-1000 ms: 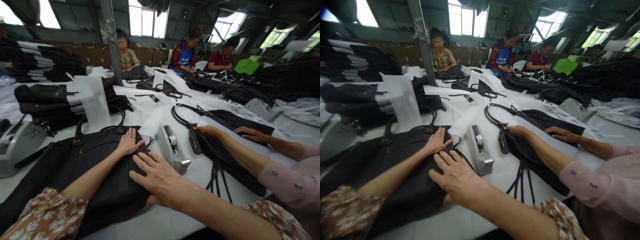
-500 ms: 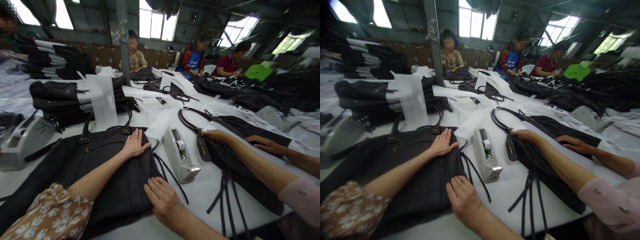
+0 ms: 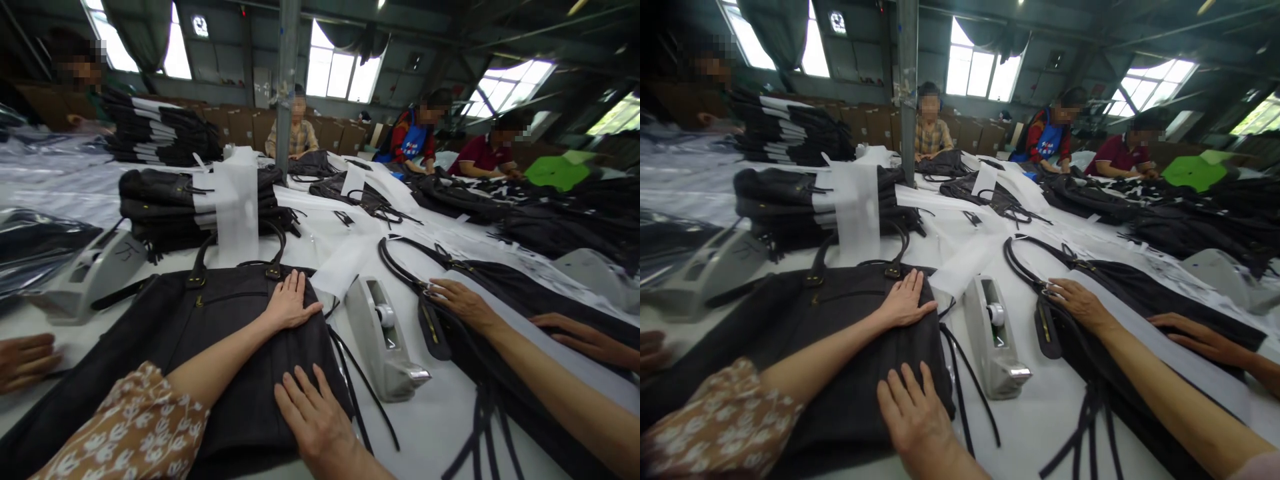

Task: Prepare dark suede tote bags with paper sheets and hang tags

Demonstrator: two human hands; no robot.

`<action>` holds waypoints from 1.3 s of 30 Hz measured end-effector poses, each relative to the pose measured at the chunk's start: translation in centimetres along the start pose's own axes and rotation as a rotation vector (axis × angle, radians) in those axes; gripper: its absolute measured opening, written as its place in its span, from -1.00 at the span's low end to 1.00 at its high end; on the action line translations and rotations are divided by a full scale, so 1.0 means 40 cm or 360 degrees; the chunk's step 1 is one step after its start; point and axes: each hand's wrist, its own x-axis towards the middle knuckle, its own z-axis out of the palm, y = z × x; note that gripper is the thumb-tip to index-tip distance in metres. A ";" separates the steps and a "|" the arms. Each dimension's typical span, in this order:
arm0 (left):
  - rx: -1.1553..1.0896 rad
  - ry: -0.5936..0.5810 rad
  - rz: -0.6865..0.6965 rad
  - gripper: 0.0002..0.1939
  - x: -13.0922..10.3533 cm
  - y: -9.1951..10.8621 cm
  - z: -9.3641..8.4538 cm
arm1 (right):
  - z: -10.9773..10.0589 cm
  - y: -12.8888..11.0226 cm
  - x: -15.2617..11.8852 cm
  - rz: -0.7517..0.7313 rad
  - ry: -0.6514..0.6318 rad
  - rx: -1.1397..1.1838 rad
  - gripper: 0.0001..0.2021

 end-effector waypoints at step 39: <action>0.0548 -0.0153 0.0237 -0.34 -0.575 0.124 -0.181 | -0.160 -0.059 0.029 0.0617 -0.0056 0.0775 -0.46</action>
